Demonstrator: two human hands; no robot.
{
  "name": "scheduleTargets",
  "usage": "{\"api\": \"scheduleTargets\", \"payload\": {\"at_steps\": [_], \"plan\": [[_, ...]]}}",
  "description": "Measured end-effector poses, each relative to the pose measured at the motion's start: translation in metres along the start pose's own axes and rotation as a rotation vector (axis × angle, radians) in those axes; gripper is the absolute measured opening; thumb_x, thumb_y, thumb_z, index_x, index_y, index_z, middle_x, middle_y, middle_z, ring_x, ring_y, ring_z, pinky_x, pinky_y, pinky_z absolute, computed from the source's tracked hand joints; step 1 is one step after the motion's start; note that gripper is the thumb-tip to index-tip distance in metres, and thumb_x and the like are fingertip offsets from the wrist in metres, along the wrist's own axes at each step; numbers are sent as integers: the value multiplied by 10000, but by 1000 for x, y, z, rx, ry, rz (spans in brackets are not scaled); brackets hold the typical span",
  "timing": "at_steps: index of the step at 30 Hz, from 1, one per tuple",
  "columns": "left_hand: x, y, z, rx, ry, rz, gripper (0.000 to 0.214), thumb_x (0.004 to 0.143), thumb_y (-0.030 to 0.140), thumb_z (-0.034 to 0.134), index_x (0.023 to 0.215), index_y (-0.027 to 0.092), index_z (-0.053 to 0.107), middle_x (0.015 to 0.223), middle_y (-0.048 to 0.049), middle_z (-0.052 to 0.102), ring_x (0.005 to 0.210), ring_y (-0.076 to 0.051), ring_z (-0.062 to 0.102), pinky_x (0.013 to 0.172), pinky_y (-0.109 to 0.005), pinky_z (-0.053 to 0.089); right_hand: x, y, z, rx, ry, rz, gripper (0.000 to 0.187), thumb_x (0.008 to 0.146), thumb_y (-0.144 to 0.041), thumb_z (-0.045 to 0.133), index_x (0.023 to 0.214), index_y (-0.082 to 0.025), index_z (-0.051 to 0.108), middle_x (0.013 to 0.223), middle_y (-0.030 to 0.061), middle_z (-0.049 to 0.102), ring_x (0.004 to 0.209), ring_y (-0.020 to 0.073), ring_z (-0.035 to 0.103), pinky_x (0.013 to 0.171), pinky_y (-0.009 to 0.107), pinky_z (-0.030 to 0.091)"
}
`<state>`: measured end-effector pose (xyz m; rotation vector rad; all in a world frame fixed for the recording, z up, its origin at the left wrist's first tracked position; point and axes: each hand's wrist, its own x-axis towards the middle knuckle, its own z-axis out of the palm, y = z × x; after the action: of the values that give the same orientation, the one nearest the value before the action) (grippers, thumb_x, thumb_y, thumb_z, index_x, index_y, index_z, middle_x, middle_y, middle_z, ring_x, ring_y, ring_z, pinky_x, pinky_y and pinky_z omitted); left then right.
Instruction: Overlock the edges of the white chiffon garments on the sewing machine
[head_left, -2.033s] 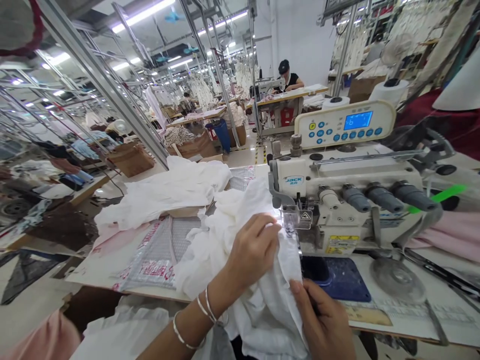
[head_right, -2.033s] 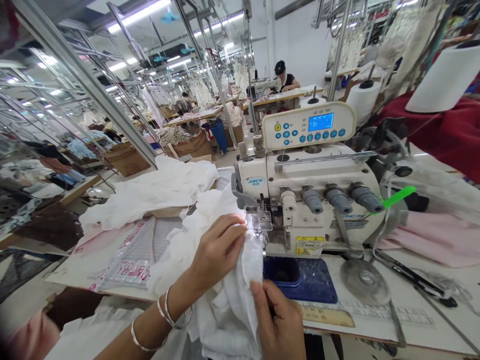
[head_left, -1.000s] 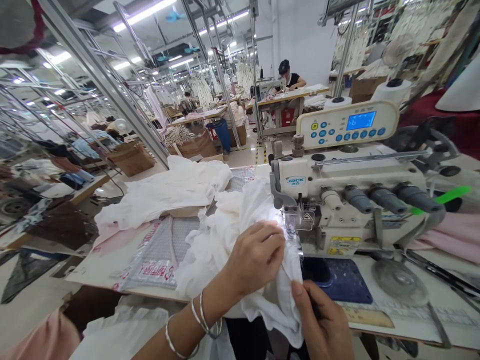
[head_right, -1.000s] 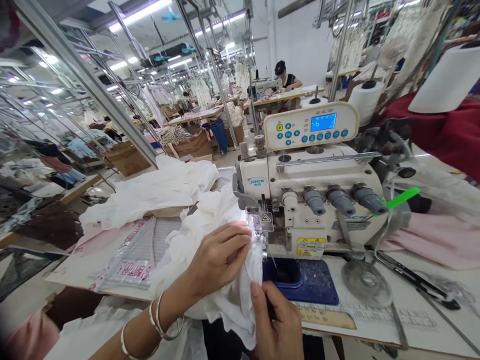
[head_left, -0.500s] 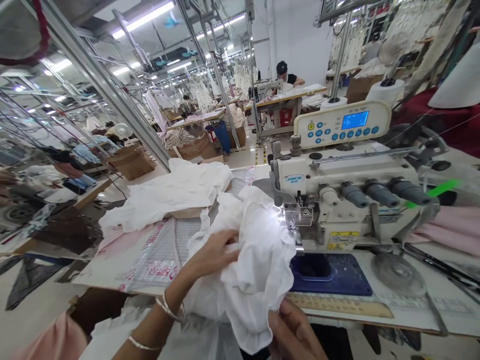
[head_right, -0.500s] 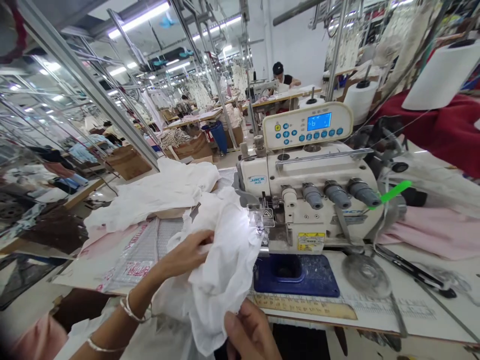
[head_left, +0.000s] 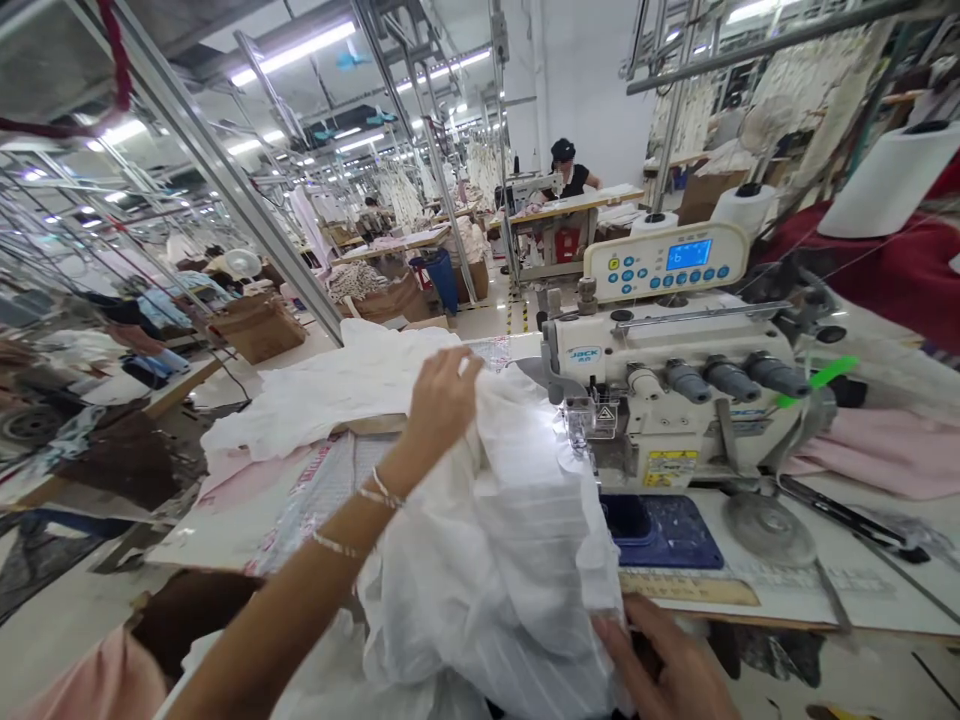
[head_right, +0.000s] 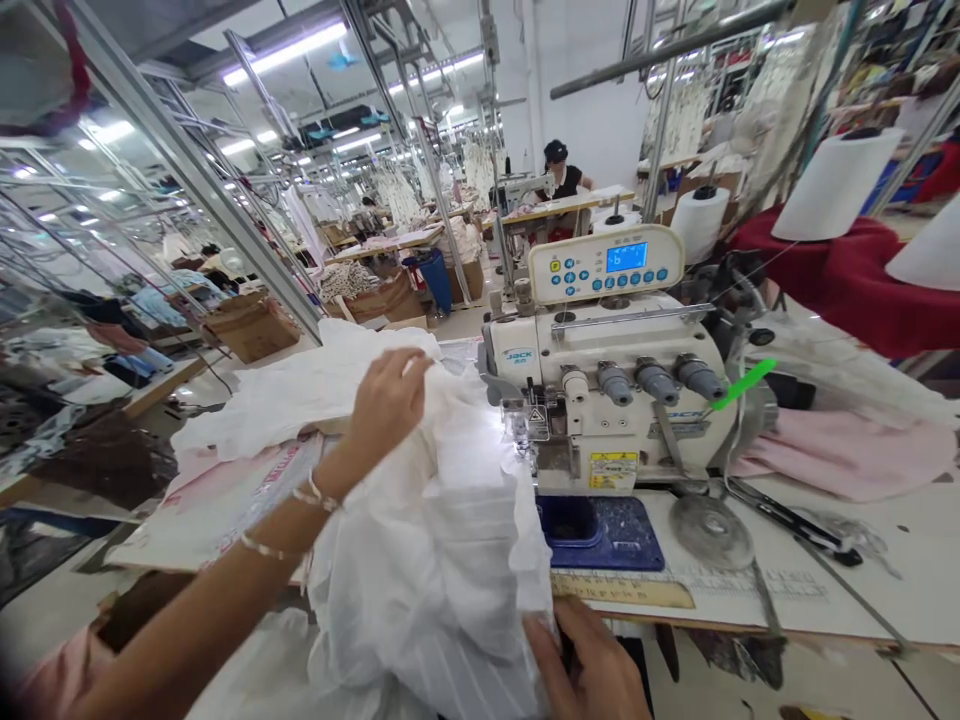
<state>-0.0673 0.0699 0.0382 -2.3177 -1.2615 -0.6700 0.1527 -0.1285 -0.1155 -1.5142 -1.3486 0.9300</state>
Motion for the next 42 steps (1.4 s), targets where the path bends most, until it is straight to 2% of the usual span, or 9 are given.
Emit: {"api": "scheduleTargets", "payload": {"at_steps": [3, 6, 8, 11, 17, 22, 28, 38, 42], "plan": [[-31, 64, -4, -207, 109, 208, 206, 859, 25, 451, 963, 140, 588, 987, -94, 620, 936, -207, 581, 798, -350, 523, 25, -13, -14, 7, 26, -40, 371, 788, -508, 654, 1023, -227, 716, 1011, 80, 741, 866, 226, 684, 721, 257, 538], [-49, 96, -7, -367, 28, 180, 264, 851, 40, 489, 1081, 147, 560, 1069, -91, 606, 964, -193, 580, 807, -324, 525, 49, -25, -12, 203, -45, -9, 410, 853, -514, 569, 1044, -168, 680, 927, 78, 728, 788, 199, 662, 698, 257, 529], [-48, 98, -3, -372, -31, 185, 261, 868, 67, 499, 1110, 151, 552, 1099, -89, 603, 954, -188, 582, 806, -324, 518, 56, -31, -5, 275, -112, -12, 406, 855, -530, 556, 912, -150, 685, 762, 36, 678, 642, 158, 592, 560, 218, 472], [-37, 85, 9, -293, -18, 382, 130, 914, 96, 479, 975, 148, 582, 953, -53, 637, 867, -164, 585, 758, -304, 496, 52, -37, 5, 288, -82, 0, 429, 858, -542, 551, 703, -151, 633, 579, -33, 504, 514, 99, 433, 449, 186, 337], [-23, 62, 15, -253, -14, 557, 112, 940, 109, 479, 903, 126, 584, 887, -47, 656, 918, -164, 579, 781, -295, 468, 37, -40, 5, 294, 3, 63, 400, 864, -540, 546, 776, -162, 643, 601, -26, 532, 558, 114, 460, 485, 187, 357], [-32, 76, -2, -268, -180, 387, 129, 893, 108, 495, 935, 141, 612, 927, -60, 660, 891, -187, 586, 791, -350, 467, 36, -35, 7, 254, -13, 34, 392, 872, -534, 533, 739, -177, 625, 591, -20, 542, 561, 122, 468, 497, 189, 378], [-47, 108, -3, -336, -39, 54, 172, 901, 185, 511, 1045, 153, 600, 987, -78, 662, 960, -230, 578, 814, -403, 478, 26, -31, 10, 274, 61, 72, 367, 836, -525, 579, 723, -180, 632, 579, -33, 522, 561, 124, 498, 543, 174, 421], [-33, 93, 14, -460, -29, 15, 155, 884, 122, 494, 975, 172, 607, 990, -67, 646, 942, -204, 584, 867, -420, 502, 39, -45, 8, 212, 126, 66, 408, 830, -527, 588, 608, -197, 495, 548, -51, 406, 524, 102, 378, 464, 182, 319], [-37, 99, 11, -462, 136, 63, 132, 834, 59, 531, 898, 152, 600, 946, -82, 628, 912, -201, 589, 823, -402, 530, 39, -40, 9, 237, 93, 60, 382, 836, -525, 581, 652, -197, 518, 569, -39, 452, 542, 111, 408, 498, 182, 362]]}}
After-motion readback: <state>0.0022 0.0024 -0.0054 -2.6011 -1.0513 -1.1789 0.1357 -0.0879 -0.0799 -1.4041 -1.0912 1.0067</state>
